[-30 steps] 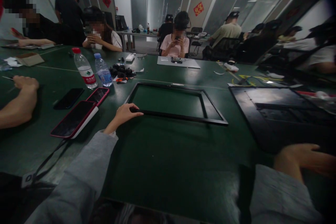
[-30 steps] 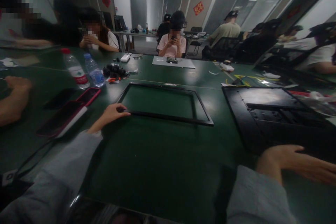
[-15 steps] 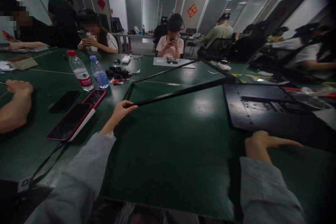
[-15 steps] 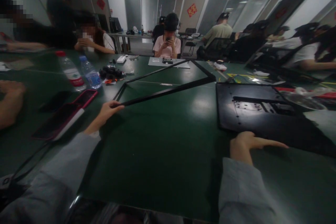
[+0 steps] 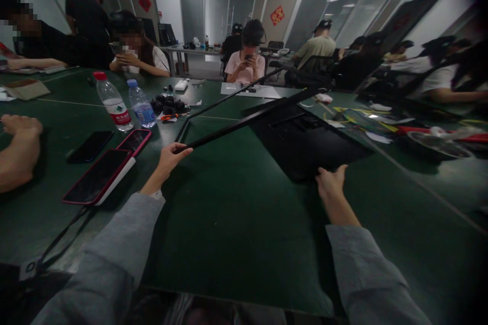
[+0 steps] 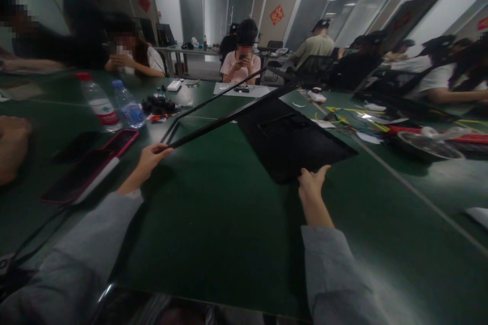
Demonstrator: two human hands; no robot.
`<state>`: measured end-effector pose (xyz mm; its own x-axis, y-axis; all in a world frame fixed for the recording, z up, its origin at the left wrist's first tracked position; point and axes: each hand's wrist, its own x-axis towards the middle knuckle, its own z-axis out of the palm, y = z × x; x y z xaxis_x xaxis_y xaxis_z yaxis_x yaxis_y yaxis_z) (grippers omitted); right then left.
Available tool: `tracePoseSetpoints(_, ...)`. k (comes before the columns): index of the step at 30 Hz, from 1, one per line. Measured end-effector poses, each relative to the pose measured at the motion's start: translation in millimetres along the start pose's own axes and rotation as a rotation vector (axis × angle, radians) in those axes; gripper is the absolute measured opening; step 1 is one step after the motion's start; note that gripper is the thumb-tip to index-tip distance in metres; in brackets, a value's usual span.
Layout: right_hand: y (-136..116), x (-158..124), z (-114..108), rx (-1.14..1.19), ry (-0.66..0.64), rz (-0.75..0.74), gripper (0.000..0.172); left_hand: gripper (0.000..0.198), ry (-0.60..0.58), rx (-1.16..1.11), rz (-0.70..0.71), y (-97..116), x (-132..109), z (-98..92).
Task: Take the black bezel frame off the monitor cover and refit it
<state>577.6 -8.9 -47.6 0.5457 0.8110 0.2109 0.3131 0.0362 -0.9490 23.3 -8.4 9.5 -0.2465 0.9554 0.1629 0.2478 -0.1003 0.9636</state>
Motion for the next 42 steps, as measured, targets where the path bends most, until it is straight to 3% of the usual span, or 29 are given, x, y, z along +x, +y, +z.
tracePoseSetpoints(3, -7.1, -1.5, 13.3, 0.179, -0.034, 0.222, 0.126, 0.061, -0.005, 0.028, 0.034, -0.5, 0.9, -2.1)
tracePoseSetpoints(5, -13.6, -3.7, 18.2, 0.245, -0.224, 0.177, 0.116, 0.058, -0.022, 0.065, 0.067, -0.9, 1.7, -3.9)
tracePoseSetpoints(7, -17.9, -4.5, 19.8, 0.244, -0.329, 0.123, 0.097, 0.054, -0.041, 0.128, 0.11, -2.2, 2.8, -5.8)
tracePoseSetpoints(9, -19.8, -2.4, 19.1, 0.182, -0.255, 0.081, 0.074, 0.049, -0.054, 0.21, 0.167, -4.1, 3.7, -7.6)
tracePoseSetpoints(12, -24.2, 3.2, 15.0, 0.146, -0.016, 0.012, 0.047, 0.043, -0.07, 0.339, 0.251, -6.9, 3.9, -9.5)
tracePoseSetpoints(14, -32.8, 4.4, 11.4, 0.247, -0.017, 0.024, 0.048, 0.041, -0.084, 0.4, 0.293, -7.2, 2.9, -9.8)
tracePoseSetpoints(17, -52.1, 0.0, 6.7, 0.4, -0.176, 0.068, 0.052, 0.04, -0.111, 0.444, 0.348, -4.5, 0.1, -9.1)
tracePoseSetpoints(19, -62.6, -4.4, 3.9, 0.406, -0.24, 0.061, 0.051, 0.038, -0.12, 0.46, 0.371, -1.1, -2.5, -8.7)
tracePoseSetpoints(22, -65.7, -8.6, 0.7, 0.292, -0.276, 0.035, 0.063, 0.036, -0.132, 0.476, 0.386, 4.2, -6.7, -7.4)
tracePoseSetpoints(25, -56.8, -12.0, 1.5, 0.062, -0.17, -0.043, 0.063, 0.036, -0.169, 0.477, 0.383, 7.0, -9.9, -4.7)
tracePoseSetpoints(28, -47.3, -17.9, 5.9, -0.219, -0.023, -0.228, 0.052, 0.035, -0.223, 0.49, 0.365, 6.1, -11.7, -2.8)
tracePoseSetpoints(31, -41.7, -22.9, 9.2, -0.42, 0.017, -0.389, 0.043, 0.033, -0.267, 0.533, 0.361, 3.6, -13.0, -2.7)
tracePoseSetpoints(34, -36.4, -23.1, 9.3, -0.492, 0.035, -0.452, 0.042, 0.031, -0.289, 0.58, 0.37, 2.5, -15.0, -2.0)
tracePoseSetpoints(42, -21.1, -15.6, 13.0, -0.526, 0.029, -0.447, 0.048, 0.03, -0.33, 0.586, 0.419, -2.8, -12.2, 1.8)
